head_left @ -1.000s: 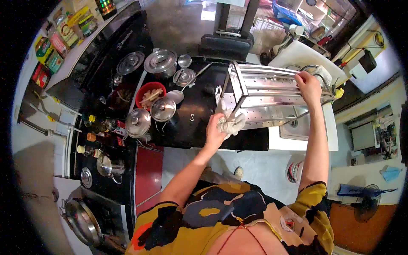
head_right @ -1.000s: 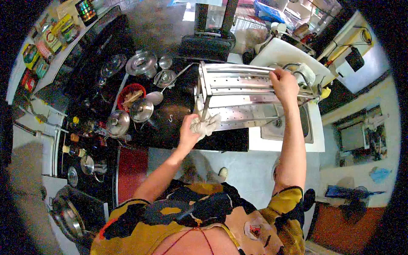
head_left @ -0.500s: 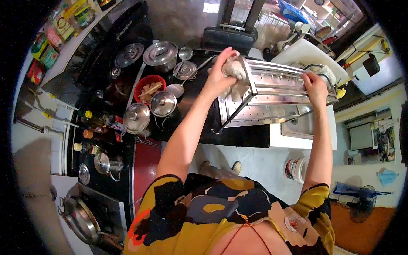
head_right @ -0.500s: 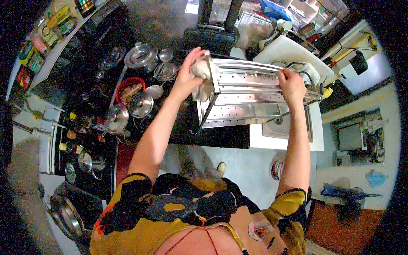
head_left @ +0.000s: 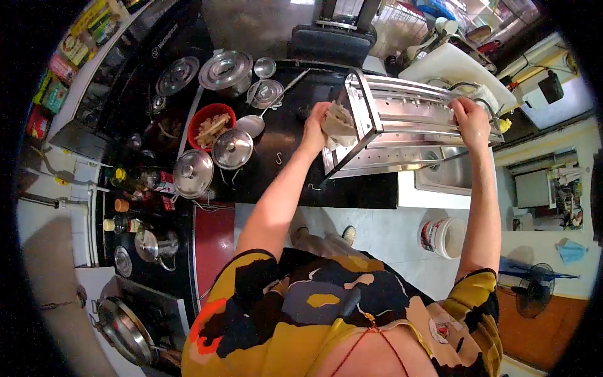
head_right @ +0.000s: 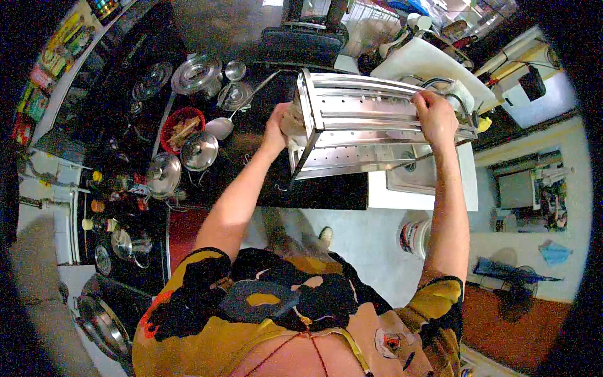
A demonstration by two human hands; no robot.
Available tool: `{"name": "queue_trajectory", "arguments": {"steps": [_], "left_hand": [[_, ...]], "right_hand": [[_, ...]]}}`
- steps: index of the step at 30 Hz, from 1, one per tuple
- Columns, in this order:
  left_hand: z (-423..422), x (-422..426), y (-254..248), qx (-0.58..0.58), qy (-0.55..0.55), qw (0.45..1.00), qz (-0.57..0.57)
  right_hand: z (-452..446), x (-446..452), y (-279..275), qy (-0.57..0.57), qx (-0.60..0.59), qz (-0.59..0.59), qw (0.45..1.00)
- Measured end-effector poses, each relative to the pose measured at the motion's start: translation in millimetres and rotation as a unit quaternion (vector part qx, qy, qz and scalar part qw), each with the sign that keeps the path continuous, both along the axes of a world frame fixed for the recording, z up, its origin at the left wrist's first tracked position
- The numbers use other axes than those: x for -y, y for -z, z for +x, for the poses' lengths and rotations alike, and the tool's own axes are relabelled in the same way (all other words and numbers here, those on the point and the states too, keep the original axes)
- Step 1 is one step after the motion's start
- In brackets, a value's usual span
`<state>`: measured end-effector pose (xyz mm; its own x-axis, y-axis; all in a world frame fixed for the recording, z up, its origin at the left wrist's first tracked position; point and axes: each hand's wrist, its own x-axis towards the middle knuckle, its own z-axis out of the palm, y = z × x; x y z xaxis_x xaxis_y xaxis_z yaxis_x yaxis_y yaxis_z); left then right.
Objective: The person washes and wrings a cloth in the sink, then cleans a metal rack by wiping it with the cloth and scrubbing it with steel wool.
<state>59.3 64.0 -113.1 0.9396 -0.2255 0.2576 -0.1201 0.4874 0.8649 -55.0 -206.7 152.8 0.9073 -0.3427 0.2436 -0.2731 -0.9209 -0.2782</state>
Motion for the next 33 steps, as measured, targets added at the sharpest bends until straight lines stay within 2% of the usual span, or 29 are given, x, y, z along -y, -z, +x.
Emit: {"name": "queue_trajectory", "arguments": {"steps": [1,2,3,4,6,7,8,10,13,14,15,16,17,19,20,21,23,26,27,29,30,31,33], "left_hand": [[-2,-5,-5,0.070,-0.054,0.992,0.094],[-3,-17,-11,0.069,-0.056,0.992,0.095],[-2,-31,-17,0.153,-0.155,0.954,0.207],[-1,-43,-19,0.232,-0.249,0.886,0.314],[2,-58,5,0.026,-0.309,0.942,0.124],[-8,-67,4,-0.068,-0.295,0.951,0.057],[-21,-70,-11,-0.113,-0.291,0.950,0.002],[-23,-66,14,-0.091,-0.351,0.928,0.090],[-33,-39,28,-0.075,-0.307,0.947,0.059],[-34,-28,32,-0.079,-0.241,0.964,0.082],[-44,-15,37,-0.119,-0.231,0.954,0.151],[-49,-5,53,-0.060,-0.209,0.943,0.250],[-64,1,43,-0.113,-0.107,0.923,0.352],[-68,13,48,0.051,0.011,0.935,0.351],[-66,2,29,0.125,0.007,0.775,0.620],[-60,1,55,0.303,-0.086,0.770,0.555],[-37,1,44,0.295,-0.062,0.767,0.567],[-15,-3,15,0.324,0.021,0.694,0.642],[-10,-1,1,0.141,0.049,0.826,0.543],[-2,-1,-9,0.020,0.053,0.871,0.487],[-6,0,-12,0.028,-0.003,0.872,0.489],[8,8,46,0.135,-0.047,0.847,0.512],[-2,16,51,0.227,-0.085,0.804,0.543]], "right_hand": [[-1,1,1,-0.006,0.002,-0.010,1.000],[-1,2,2,-0.013,0.006,-0.020,1.000],[0,2,2,-0.015,0.006,-0.020,1.000],[0,2,1,-0.005,0.000,-0.010,1.000],[-1,2,1,0.006,-0.010,0.001,1.000],[-1,2,1,0.002,0.003,-0.012,1.000],[-1,1,2,-0.003,0.015,-0.025,1.000],[3,5,5,0.002,0.011,-0.018,1.000],[3,10,7,0.002,0.000,-0.001,1.000],[2,10,7,0.003,-0.001,-0.003,1.000],[1,8,6,0.001,-0.002,-0.011,1.000],[1,7,4,-0.002,-0.002,-0.020,1.000],[1,6,4,-0.004,0.000,-0.022,1.000],[-1,4,6,-0.005,0.028,-0.011,1.000],[-1,3,4,-0.005,0.030,-0.012,0.999],[-2,0,2,-0.008,0.024,-0.003,1.000],[-4,-3,1,-0.012,0.015,0.007,1.000],[-5,0,2,-0.014,0.006,0.014,1.000],[-4,5,5,-0.011,0.008,0.007,1.000],[-5,1,1,-0.007,0.002,-0.004,1.000],[-5,-1,0,-0.008,0.000,-0.012,1.000],[-4,-1,0,-0.003,-0.002,0.004,1.000],[-3,-3,1,0.003,-0.001,0.006,1.000]]}}
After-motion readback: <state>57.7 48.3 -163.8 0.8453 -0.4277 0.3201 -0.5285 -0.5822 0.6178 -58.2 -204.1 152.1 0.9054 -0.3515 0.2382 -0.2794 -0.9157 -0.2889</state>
